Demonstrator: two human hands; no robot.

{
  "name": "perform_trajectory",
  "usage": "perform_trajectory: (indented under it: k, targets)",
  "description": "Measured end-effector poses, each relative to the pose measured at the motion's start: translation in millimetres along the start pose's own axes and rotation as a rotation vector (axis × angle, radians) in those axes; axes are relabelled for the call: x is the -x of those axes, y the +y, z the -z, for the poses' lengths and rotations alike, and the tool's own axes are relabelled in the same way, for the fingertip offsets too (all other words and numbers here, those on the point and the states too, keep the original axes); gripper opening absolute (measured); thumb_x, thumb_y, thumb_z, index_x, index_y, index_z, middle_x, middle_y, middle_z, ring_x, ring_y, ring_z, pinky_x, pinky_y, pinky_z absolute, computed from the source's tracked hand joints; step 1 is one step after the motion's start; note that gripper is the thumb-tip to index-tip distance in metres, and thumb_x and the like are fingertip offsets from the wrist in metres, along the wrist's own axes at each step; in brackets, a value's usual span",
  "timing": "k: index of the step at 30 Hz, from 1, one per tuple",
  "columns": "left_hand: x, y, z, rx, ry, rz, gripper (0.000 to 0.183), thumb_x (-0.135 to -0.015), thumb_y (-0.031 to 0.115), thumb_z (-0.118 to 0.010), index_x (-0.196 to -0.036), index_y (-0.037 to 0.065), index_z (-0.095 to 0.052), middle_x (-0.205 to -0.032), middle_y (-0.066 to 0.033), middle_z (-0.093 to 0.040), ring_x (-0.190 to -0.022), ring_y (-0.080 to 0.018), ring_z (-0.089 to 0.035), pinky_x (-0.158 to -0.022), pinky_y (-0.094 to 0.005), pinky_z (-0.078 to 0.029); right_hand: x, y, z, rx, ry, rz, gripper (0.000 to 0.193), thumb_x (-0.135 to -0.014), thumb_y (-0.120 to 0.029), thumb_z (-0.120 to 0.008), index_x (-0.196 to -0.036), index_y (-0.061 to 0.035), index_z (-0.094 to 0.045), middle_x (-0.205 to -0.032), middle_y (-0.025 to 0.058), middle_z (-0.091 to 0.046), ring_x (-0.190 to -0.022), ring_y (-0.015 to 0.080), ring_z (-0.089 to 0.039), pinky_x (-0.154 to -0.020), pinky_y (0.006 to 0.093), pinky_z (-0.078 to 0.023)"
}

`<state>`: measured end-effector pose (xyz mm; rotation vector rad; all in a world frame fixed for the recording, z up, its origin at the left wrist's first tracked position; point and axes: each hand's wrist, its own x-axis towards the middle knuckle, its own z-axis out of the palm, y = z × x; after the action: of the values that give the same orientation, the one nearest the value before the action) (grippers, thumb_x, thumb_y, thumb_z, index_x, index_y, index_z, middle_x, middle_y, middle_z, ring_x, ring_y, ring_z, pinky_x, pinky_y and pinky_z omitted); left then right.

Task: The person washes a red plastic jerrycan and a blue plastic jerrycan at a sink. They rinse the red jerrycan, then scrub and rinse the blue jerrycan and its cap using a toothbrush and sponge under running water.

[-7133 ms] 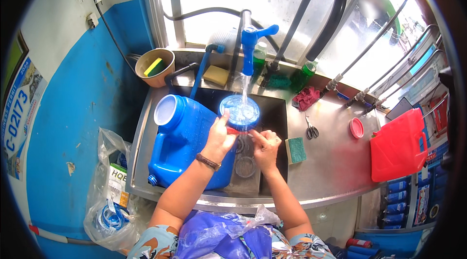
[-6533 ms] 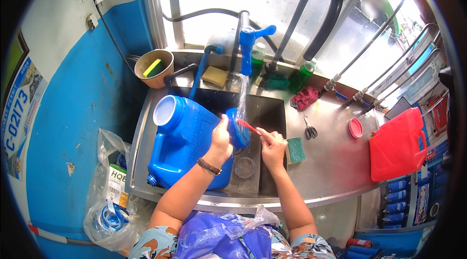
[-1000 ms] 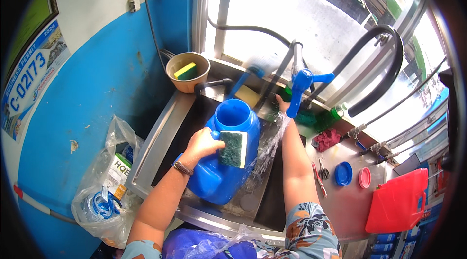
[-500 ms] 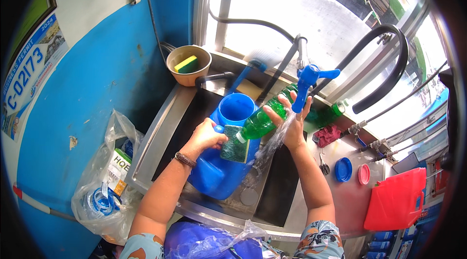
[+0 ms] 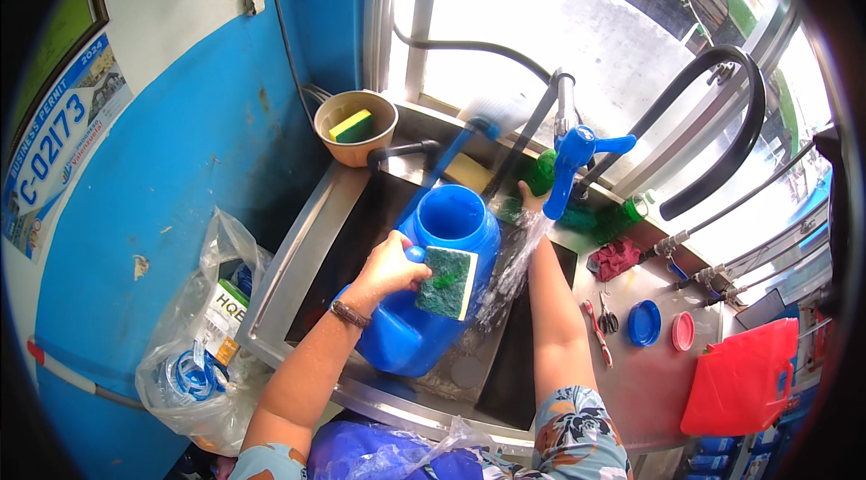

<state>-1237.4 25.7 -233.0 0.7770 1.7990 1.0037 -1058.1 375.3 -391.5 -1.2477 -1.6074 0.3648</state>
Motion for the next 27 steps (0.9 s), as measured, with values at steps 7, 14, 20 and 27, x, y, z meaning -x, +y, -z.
perform_trajectory:
  k: [7,14,20,27]
  targets:
    - [-2.1,-5.4,8.8,0.012,0.049,-0.001,0.052,-0.074,0.006,-0.08,-0.116,-0.004,-0.051,-0.105,-0.0204,-0.066,-0.079,-0.0229,-0.072,-0.067,-0.0331,-0.061,49.1,-108.5,83.8,-0.164,-0.348,-0.15,0.065,-0.084,-0.045,-0.076,-0.122,0.0044,-0.056,-0.082,0.0179,-0.065,-0.075,0.0327,-0.067,-0.07,0.0428,-0.053]
    - [-23.1,-13.4,-17.6,0.046,0.022,-0.053,0.033,-0.086,0.009,-0.07,-0.113,-0.002,-0.053,-0.102,-0.015,-0.065,-0.078,-0.0186,-0.07,-0.067,-0.0314,-0.06,175.4,-219.6,173.9,-0.203,-0.682,0.079,0.027,-0.079,-0.014,-0.073,-0.102,-0.0006,-0.067,-0.099,0.0125,-0.065,-0.094,0.0233,-0.063,-0.08,0.0331,-0.05]
    - [-29.7,3.4,-21.1,-0.452,-0.056,-0.18,0.049,-0.097,0.035,-0.054,-0.119,-0.009,-0.054,-0.113,-0.0276,-0.064,-0.109,-0.0365,-0.063,-0.094,-0.0431,-0.048,170.9,-199.9,205.6,-0.04,-1.206,0.88,0.066,-0.077,-0.009,-0.076,-0.136,0.0023,-0.047,-0.149,0.0246,-0.042,-0.14,0.0406,-0.04,-0.116,0.048,-0.034]
    - [26.2,43.7,-92.6,-0.866,0.238,-0.298,0.044,-0.086,0.035,-0.069,-0.115,0.001,-0.067,-0.128,-0.0219,-0.051,-0.134,-0.0371,-0.044,-0.113,-0.0622,-0.029,180.4,-205.7,140.7,-0.265,-1.242,0.353,0.052,-0.094,-0.022,-0.056,-0.144,-0.0122,-0.049,-0.15,0.0224,-0.042,-0.137,0.0404,-0.04,-0.116,0.0492,-0.03]
